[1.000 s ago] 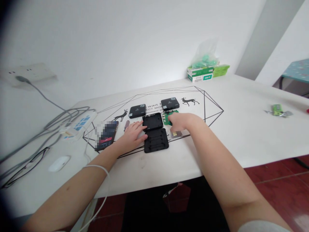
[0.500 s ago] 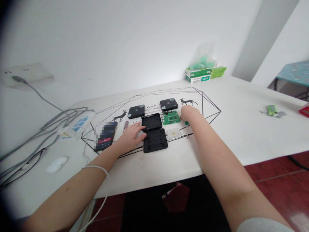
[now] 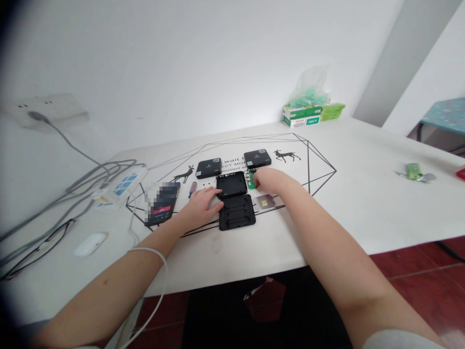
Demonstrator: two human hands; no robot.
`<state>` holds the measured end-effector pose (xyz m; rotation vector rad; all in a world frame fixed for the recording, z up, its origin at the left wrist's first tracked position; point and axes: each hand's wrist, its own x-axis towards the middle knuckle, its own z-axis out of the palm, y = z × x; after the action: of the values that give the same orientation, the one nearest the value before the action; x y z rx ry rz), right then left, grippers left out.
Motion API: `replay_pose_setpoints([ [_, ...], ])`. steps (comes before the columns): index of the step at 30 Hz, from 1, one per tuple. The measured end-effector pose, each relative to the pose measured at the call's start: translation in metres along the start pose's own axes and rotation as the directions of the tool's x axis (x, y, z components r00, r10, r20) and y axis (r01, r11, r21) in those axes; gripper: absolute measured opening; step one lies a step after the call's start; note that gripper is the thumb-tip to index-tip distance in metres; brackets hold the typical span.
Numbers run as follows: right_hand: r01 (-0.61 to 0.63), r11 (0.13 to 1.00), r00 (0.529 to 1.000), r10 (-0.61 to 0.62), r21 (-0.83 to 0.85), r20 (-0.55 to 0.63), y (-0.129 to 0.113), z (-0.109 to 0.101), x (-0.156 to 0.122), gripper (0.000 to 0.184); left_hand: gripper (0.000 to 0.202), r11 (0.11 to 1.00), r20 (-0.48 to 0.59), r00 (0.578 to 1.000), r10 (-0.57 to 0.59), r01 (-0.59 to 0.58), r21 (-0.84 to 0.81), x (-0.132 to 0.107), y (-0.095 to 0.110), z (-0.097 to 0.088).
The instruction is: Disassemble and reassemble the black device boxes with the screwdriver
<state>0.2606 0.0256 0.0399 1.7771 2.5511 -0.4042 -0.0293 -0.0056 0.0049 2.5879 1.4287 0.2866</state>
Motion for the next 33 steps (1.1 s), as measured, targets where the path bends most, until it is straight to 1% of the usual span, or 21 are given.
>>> replay_pose_setpoints([
  [3, 0.015, 0.999, 1.0, -0.015, -0.039, 0.001, -0.003, 0.006, 0.004, 0.018, 0.054, 1.0, 0.004, 1.0, -0.003, 0.003, 0.016, 0.0, 0.001, 0.0],
  [6, 0.027, 0.997, 0.999, -0.029, -0.075, -0.021, -0.002, 0.006, 0.003, 0.015, 0.054, 1.0, -0.008, 1.0, -0.001, 0.002, 0.016, 0.0, 0.0, 0.001],
  [8, 0.026, 0.996, 0.997, -0.032, -0.082, -0.075, -0.002, 0.002, -0.001, 0.016, 0.053, 1.0, -0.033, 0.999, -0.001, 0.001, -0.002, 0.001, -0.002, 0.002],
  [10, 0.019, 0.999, 0.985, -0.027, -0.05, -0.171, -0.002, -0.004, -0.007, 0.017, 0.05, 1.0, -0.074, 0.997, 0.002, -0.004, -0.026, 0.001, -0.004, 0.002],
  [12, -0.004, 0.999, 0.965, 0.016, 0.046, -0.262, -0.004, -0.01, -0.012, 0.016, 0.046, 0.999, -0.131, 0.991, 0.008, -0.014, -0.05, 0.001, -0.006, 0.003],
  [14, -0.046, 0.975, 0.951, 0.109, 0.218, -0.288, -0.006, -0.015, -0.016, 0.014, 0.043, 0.996, -0.19, 0.982, 0.016, -0.032, -0.082, 0.001, -0.008, 0.003],
  [16, -0.09, 0.903, 0.937, 0.219, 0.42, -0.27, -0.007, -0.016, -0.017, 0.011, 0.04, 0.99, -0.246, 0.969, 0.025, -0.058, -0.128, 0.0, -0.009, 0.002],
  [18, -0.122, 0.805, 0.912, 0.321, 0.581, -0.253, -0.008, -0.015, -0.015, 0.007, 0.037, 0.98, -0.296, 0.955, 0.024, -0.081, -0.181, 0.0, -0.008, 0.001],
  [20, -0.128, 0.725, 0.885, 0.392, 0.676, -0.253, -0.008, -0.014, -0.013, 0.006, 0.034, 0.967, -0.333, 0.943, 0.011, -0.094, -0.235, 0.0, -0.006, 0.0],
  [22, -0.102, 0.674, 0.87, 0.417, 0.732, -0.263, -0.01, -0.012, -0.01, 0.006, 0.031, 0.945, -0.344, 0.938, -0.03, -0.086, -0.316, 0.001, -0.004, -0.002],
  [23, -0.073, 0.654, 0.869, 0.412, 0.753, -0.274, -0.012, -0.011, -0.009, 0.007, 0.031, 0.921, -0.335, 0.939, -0.075, -0.063, -0.383, 0.001, -0.003, -0.003],
  [24, -0.027, 0.639, 0.872, 0.391, 0.769, -0.294, -0.015, -0.009, -0.007, 0.007, 0.031, 0.877, -0.31, 0.941, -0.139, -0.029, -0.479, 0.002, -0.001, -0.004],
  [25, 0.033, 0.628, 0.876, 0.356, 0.777, -0.325, -0.02, -0.007, -0.006, 0.007, 0.032, 0.8, -0.263, 0.941, -0.213, 0.014, -0.6, 0.003, 0.0, -0.005],
  [26, 0.108, 0.621, 0.88, 0.303, 0.776, -0.365, -0.025, -0.004, -0.005, 0.008, 0.035, 0.681, -0.191, 0.94, -0.283, 0.058, -0.73, 0.004, 0.001, -0.007],
  [27, 0.189, 0.622, 0.876, 0.243, 0.76, -0.416, -0.032, 0.0, -0.004, 0.008, 0.038, 0.527, -0.098, 0.937, -0.335, 0.1, -0.844, 0.005, 0.002, -0.009],
  [28, 0.255, 0.632, 0.871, 0.179, 0.732, -0.458, -0.04, 0.004, -0.004, 0.009, 0.04, 0.353, 0.003, 0.934, -0.358, 0.139, -0.925, 0.005, 0.004, -0.011],
  [29, 0.317, 0.636, 0.869, 0.103, 0.704, -0.484, -0.048, 0.009, -0.004, 0.008, 0.042, 0.187, 0.098, 0.931, -0.351, 0.172, -0.967, 0.005, 0.005, -0.013],
  [30, 0.365, 0.636, 0.864, 0.041, 0.68, -0.502, -0.056, 0.014, -0.004, 0.008, 0.044, 0.052, 0.172, 0.93, -0.326, 0.199, -0.979, 0.005, 0.005, -0.015],
  [31, 0.406, 0.644, 0.857, -0.021, 0.649, -0.515, -0.063, 0.019, -0.004, 0.007, 0.043, -0.044, 0.22, 0.93, -0.295, 0.217, -0.975, 0.005, 0.006, -0.017],
  [32, 0.448, 0.654, 0.84, -0.076, 0.609, -0.537, -0.07, 0.024, -0.005, 0.005, 0.041, -0.102, 0.24, 0.933, -0.268, 0.221, -0.97, 0.005, 0.007, -0.018],
  [33, 0.494, 0.662, 0.816, -0.128, 0.564, -0.564, -0.075, 0.029, -0.005, 0.004, 0.037, -0.13, 0.237, 0.94, -0.246, 0.211, -0.969, 0.004, 0.007, -0.018],
])
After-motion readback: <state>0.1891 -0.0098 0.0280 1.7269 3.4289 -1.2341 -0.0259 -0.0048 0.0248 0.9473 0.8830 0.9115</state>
